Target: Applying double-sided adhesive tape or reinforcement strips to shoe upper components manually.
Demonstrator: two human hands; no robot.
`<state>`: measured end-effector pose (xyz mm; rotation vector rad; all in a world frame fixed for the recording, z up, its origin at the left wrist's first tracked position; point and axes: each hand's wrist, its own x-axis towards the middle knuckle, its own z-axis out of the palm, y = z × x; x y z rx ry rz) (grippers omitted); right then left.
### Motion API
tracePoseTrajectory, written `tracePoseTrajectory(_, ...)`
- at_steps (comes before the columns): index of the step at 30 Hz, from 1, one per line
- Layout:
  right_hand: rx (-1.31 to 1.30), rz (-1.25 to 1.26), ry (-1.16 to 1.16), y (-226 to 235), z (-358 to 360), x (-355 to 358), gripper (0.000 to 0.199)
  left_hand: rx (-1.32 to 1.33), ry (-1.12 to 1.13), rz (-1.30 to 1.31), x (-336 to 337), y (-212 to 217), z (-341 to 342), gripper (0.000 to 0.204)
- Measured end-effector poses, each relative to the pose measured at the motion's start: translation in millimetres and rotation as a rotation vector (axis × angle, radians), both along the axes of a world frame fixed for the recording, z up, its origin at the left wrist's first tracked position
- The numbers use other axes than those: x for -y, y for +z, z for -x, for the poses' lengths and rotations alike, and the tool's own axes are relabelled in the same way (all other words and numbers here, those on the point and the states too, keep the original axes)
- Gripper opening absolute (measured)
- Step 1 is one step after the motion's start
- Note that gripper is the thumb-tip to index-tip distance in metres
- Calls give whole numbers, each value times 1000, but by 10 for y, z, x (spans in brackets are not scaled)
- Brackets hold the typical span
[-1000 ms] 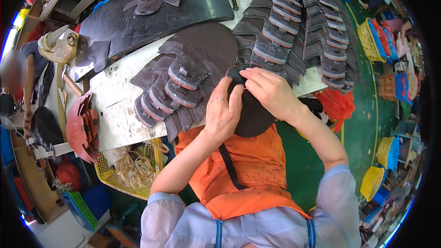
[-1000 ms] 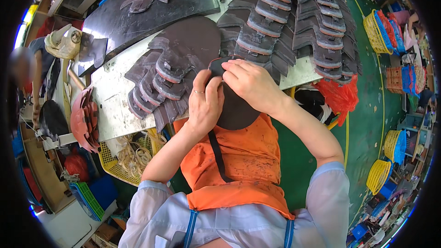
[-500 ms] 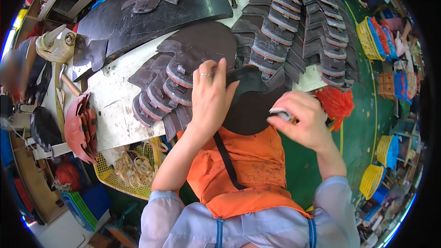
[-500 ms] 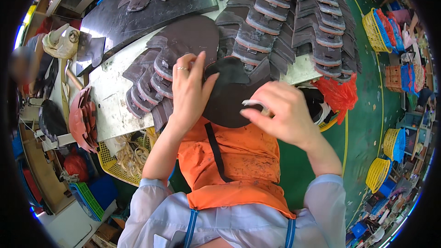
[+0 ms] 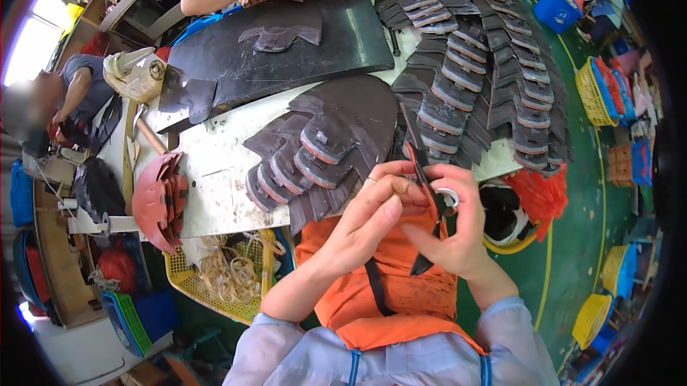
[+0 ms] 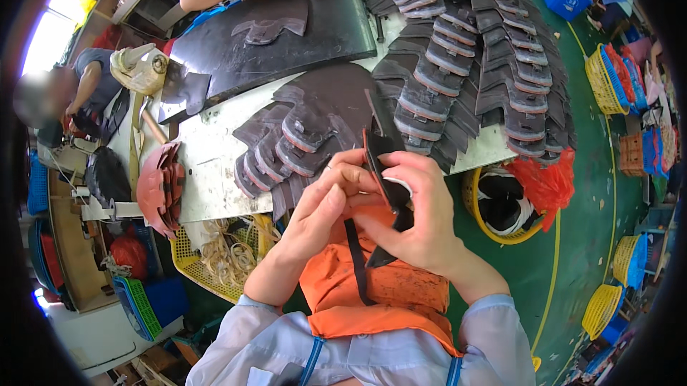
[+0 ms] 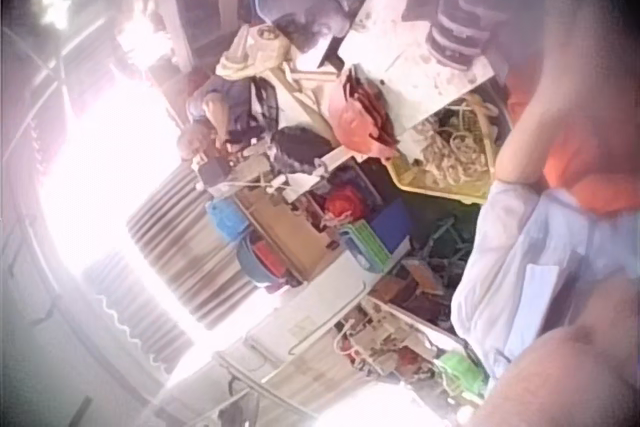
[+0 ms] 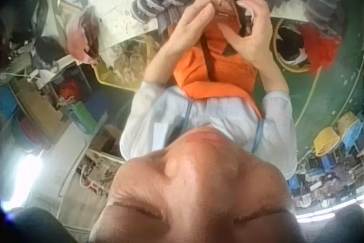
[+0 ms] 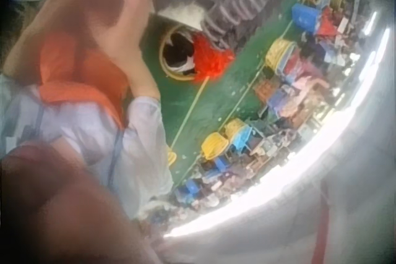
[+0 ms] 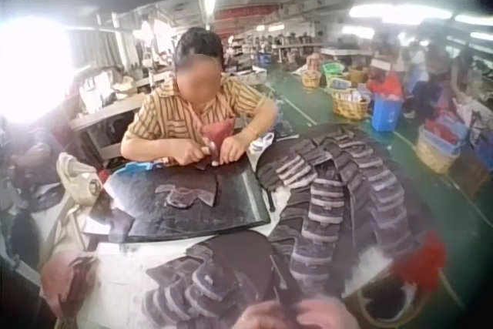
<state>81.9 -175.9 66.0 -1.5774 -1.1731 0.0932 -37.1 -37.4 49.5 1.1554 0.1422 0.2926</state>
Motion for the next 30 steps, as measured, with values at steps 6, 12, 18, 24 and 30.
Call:
tracePoseTrajectory(6, -542, 77, 85, 358, -186, 20, 39, 34, 649, -1151, -100, 233, -17, 55)
tracePoseTrajectory(12, -862, 161, 295, 316, -354, -62, 44, -98, 269, -479, -231, 361, 75, 52)
tracePoseTrajectory(18, -673, 191, 377, 387, -381, -143, 46, 44, 198, -724, -284, 341, 175, 46)
tracePoseTrajectory(24, -677, 125, 438, 341, -316, -200, 43, 40, 168, -321, -163, 364, 135, 37)
tracePoseTrajectory(30, -861, -147, 474, 161, -241, -229, 39, 6, 161, -198, -109, 349, 196, 39)
